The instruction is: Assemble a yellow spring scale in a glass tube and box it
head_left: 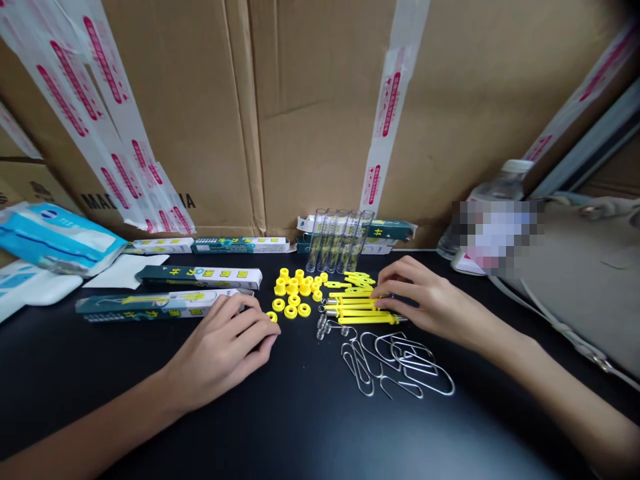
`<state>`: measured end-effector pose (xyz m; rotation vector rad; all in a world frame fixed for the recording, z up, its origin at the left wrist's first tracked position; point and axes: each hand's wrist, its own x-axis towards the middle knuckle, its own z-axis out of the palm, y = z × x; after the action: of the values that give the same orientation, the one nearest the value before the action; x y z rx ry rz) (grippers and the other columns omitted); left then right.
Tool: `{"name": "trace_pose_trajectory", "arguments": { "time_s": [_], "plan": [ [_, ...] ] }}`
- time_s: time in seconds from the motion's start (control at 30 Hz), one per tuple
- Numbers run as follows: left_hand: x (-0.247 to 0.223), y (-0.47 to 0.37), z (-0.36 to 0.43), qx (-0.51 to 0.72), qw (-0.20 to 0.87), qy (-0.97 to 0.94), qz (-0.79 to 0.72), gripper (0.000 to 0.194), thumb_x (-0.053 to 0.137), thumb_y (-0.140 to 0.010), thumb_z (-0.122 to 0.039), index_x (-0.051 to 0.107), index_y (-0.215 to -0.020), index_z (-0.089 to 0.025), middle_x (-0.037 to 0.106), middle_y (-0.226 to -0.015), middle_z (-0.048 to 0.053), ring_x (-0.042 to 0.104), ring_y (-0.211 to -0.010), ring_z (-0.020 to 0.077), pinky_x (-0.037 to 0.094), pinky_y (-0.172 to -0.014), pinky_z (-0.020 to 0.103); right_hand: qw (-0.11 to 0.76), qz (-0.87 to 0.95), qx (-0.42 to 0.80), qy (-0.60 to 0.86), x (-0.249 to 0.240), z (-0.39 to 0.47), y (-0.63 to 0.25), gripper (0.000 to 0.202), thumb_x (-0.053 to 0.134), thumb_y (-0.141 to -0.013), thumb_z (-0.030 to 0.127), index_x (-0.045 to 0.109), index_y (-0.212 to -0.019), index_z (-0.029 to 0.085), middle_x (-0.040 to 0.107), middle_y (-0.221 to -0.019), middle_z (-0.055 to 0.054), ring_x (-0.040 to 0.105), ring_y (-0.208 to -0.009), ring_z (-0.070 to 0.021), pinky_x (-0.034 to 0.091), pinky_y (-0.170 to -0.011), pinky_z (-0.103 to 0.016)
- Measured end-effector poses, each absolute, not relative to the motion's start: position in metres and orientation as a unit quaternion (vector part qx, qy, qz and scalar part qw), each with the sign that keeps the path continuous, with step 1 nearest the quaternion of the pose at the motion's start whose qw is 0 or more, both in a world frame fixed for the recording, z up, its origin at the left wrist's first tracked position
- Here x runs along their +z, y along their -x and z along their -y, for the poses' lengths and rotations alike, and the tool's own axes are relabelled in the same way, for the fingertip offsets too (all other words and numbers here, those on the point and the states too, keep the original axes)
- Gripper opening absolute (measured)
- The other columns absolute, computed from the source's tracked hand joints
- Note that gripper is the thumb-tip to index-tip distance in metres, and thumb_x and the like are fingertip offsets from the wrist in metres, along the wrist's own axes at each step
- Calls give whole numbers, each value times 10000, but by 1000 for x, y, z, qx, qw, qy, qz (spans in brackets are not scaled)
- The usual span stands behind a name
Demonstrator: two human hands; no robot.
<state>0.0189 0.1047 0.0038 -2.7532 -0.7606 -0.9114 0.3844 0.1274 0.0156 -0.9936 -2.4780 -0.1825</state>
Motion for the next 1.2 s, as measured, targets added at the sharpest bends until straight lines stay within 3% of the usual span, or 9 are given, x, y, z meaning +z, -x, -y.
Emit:
{"name": "trace_pose_trajectory", "arguments": {
  "time_s": [0.2, 0.5, 0.87, 1.0, 1.13, 1.2],
  "plan": [
    [6, -20, -104, -313, 83, 912, 250, 121, 622, -961, -88, 676, -1029, -171, 717, -878, 29, 590, -948, 223, 463, -859, 373, 212, 907, -50, 360, 13, -127, -380, 193, 596, -994, 223, 786, -998, 190, 703, -983, -118, 613, -948, -274, 580, -805, -426],
    [1, -17, -104, -335, 83, 894, 286, 190, 436, -1015, -100, 576, -917, -181, 634, -837, 44, 591, -861, 206, 480, -790, 353, 227, 907, -41, 352, 14, -127, -379, 149, 634, -971, 239, 776, -996, 204, 738, -973, -99, 634, -953, -267, 590, -834, -446],
    [2, -15, -101, -336, 30, 896, 289, 12, 545, -1009, -182, 547, -1002, -192, 619, -899, 31, 586, -905, 198, 499, -840, 344, 346, 859, -42, 375, 26, -115, -374, 102, 640, -978, 242, 705, -1015, 173, 784, -915, -63, 761, -764, -183, 623, -694, -290],
    [-2, -20, -99, -349, 2, 883, 313, 204, 548, -1019, -257, 536, -1205, -174, 644, -1021, 60, 603, -943, 192, 521, -875, 333, 384, 858, -30, 340, 28, -100, -354, 61, 677, -955, 174, 688, -1014, 185, 784, -933, -54, 763, -834, -174, 630, -797, -291],
    [-1, -30, -94, -348, -37, 874, 336, 457, 543, -1033, -364, 431, -1435, -177, 697, -1051, 55, 632, -832, 158, 562, -793, 279, 409, 865, -7, 291, 20, -83, -327, 142, 679, -952, 140, 677, -1078, 206, 784, -959, -46, 761, -912, -181, 633, -870, -322],
    [0, -35, -91, -338, -60, 888, 307, 443, 542, -1034, -406, 471, -1424, -207, 728, -1021, 33, 652, -779, 141, 569, -756, 253, 422, 864, 0, 275, 16, -75, -315, 168, 685, -945, 119, 668, -1095, 194, 783, -970, -54, 759, -915, -179, 633, -883, -321]
  ]
}}
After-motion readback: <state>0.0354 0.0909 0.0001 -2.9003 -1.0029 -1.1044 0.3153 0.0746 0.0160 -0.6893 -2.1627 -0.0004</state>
